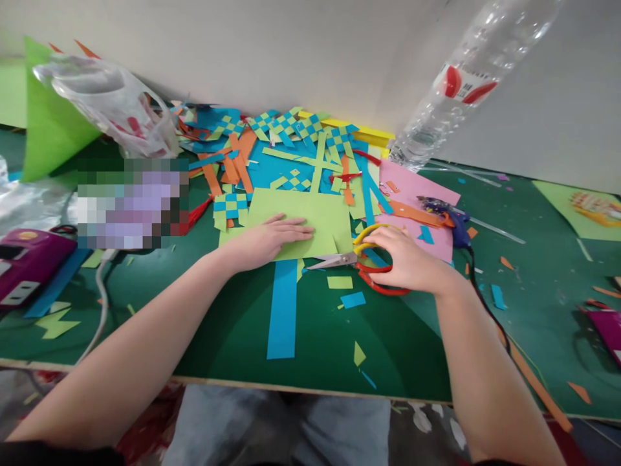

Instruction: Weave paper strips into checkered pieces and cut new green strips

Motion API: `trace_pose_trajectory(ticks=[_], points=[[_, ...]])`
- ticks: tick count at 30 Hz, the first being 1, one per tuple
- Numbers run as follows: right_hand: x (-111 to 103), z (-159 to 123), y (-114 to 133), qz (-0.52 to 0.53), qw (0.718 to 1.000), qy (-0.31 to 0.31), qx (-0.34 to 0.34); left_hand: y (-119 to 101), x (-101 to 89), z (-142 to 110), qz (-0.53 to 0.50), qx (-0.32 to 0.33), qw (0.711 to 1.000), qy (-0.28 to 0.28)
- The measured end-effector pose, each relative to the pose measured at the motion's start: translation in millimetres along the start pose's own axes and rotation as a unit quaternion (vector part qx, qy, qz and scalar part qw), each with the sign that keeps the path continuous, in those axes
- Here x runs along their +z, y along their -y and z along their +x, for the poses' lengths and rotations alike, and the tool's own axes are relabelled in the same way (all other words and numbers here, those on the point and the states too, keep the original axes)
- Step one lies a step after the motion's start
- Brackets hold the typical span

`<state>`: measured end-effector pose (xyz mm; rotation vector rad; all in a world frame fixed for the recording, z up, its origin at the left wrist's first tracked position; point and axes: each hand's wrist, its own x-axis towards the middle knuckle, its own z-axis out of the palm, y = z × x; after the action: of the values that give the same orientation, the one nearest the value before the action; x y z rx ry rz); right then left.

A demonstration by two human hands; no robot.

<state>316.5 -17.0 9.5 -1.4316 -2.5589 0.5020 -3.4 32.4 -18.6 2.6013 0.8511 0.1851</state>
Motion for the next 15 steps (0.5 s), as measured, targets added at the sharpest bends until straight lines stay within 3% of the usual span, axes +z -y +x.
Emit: trace_pose_trajectory(ticks=[10,15], points=[[-1,1,10,0.014,1.000,0.020,-0.004,0,4.6,0,0.025,-0.006,1.000,0.001],[-6,-2,1,0.013,1.000,0.017,0.010,-15,15.5,8,0.043,-0.086,0.993,-0.068]])
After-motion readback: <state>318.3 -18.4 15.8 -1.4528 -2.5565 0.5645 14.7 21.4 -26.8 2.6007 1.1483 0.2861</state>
